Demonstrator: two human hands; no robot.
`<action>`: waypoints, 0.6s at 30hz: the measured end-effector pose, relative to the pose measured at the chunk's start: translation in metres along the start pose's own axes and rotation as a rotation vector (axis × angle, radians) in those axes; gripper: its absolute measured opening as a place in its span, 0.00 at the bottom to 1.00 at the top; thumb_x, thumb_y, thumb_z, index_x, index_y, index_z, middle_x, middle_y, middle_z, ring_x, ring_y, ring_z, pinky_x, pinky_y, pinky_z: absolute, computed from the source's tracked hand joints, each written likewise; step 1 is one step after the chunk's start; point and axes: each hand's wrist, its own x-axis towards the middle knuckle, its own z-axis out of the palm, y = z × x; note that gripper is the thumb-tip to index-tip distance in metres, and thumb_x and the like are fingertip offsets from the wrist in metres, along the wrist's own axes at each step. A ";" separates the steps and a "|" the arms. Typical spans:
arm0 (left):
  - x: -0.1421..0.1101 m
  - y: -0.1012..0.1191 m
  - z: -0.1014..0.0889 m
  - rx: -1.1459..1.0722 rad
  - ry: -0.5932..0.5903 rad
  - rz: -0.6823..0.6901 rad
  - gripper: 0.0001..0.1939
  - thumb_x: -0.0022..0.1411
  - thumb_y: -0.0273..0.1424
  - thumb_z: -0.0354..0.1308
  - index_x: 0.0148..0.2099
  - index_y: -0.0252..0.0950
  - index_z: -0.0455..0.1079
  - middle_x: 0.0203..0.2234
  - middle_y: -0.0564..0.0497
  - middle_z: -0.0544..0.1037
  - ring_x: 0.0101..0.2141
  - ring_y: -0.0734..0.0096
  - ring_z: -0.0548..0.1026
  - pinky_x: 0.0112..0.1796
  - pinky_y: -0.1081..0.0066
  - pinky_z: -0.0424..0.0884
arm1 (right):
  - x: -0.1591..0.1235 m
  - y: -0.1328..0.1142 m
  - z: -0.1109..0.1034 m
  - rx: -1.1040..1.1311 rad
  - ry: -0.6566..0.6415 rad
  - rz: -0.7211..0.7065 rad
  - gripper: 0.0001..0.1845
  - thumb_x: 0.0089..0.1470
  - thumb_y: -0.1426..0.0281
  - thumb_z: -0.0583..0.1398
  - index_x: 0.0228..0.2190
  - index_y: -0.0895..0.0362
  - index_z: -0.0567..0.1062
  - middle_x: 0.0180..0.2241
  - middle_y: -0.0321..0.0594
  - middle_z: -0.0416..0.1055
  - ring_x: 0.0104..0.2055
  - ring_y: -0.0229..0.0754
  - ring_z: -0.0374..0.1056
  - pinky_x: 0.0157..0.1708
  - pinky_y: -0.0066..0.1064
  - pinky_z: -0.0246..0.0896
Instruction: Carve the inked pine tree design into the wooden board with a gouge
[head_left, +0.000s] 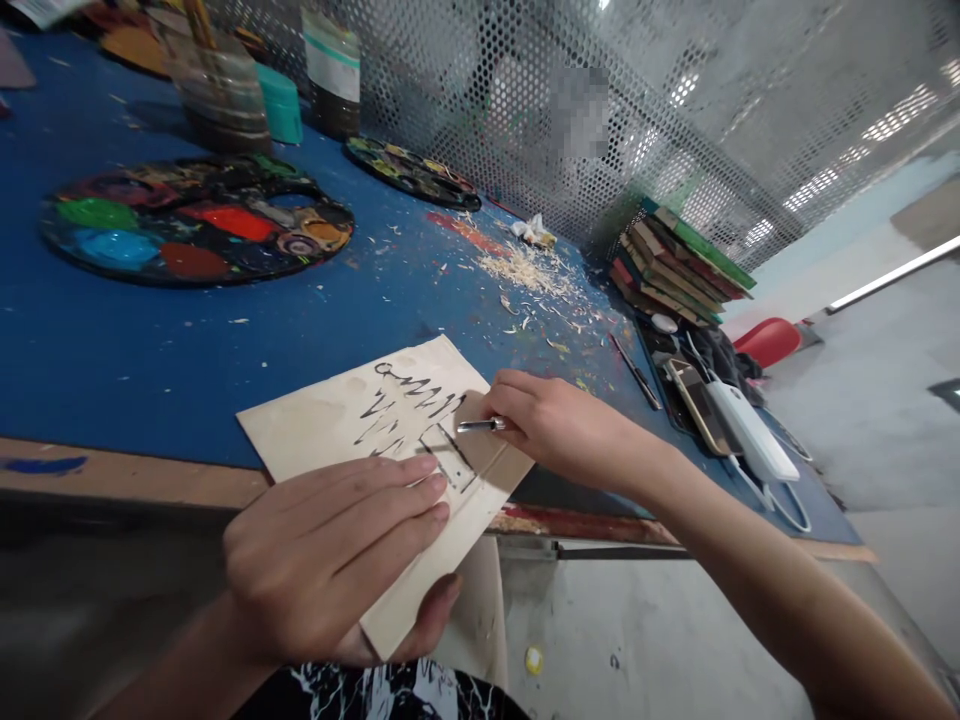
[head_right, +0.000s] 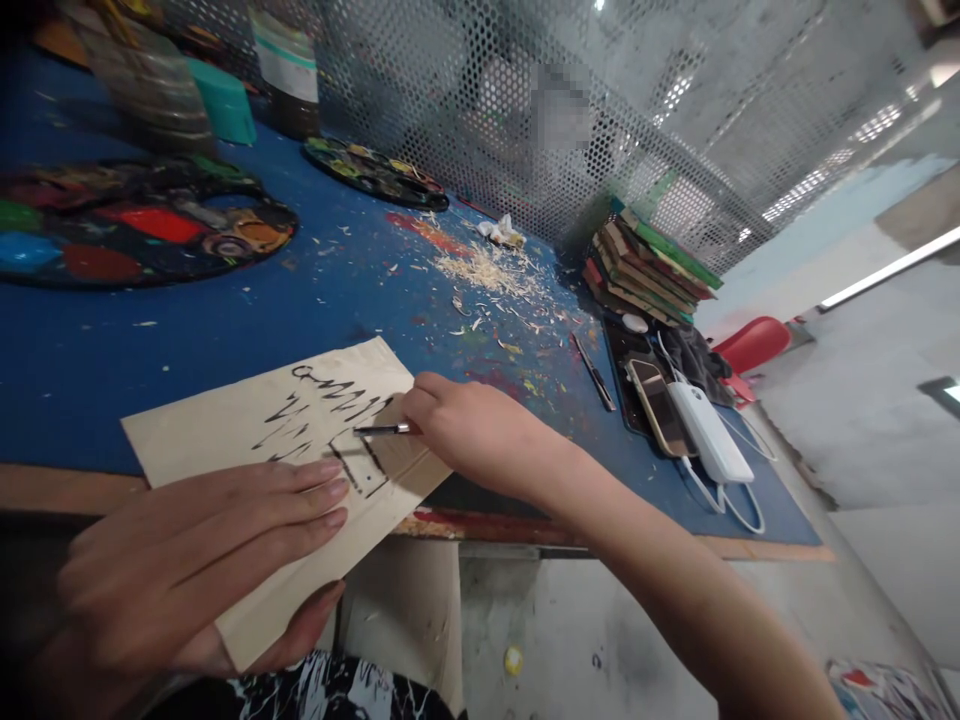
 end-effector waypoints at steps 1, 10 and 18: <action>0.001 0.000 0.000 0.000 -0.001 0.003 0.09 0.50 0.31 0.61 0.36 0.36 0.74 0.32 0.52 0.82 0.34 0.63 0.81 0.31 0.64 0.80 | 0.000 0.000 0.000 -0.026 -0.009 -0.005 0.11 0.61 0.76 0.51 0.42 0.62 0.72 0.39 0.43 0.68 0.31 0.37 0.62 0.30 0.30 0.52; 0.005 0.000 0.000 0.008 0.025 0.032 0.08 0.49 0.30 0.61 0.34 0.35 0.74 0.31 0.50 0.82 0.32 0.62 0.81 0.30 0.64 0.80 | 0.000 -0.006 0.009 -0.084 -0.006 0.017 0.11 0.61 0.75 0.49 0.44 0.62 0.67 0.39 0.44 0.67 0.24 0.35 0.56 0.24 0.32 0.42; 0.006 0.000 -0.002 -0.010 0.025 0.037 0.09 0.48 0.29 0.61 0.35 0.34 0.74 0.31 0.50 0.82 0.33 0.62 0.81 0.30 0.65 0.81 | 0.007 0.043 -0.006 0.015 0.394 0.329 0.09 0.59 0.75 0.48 0.38 0.57 0.66 0.36 0.45 0.66 0.33 0.42 0.62 0.32 0.33 0.54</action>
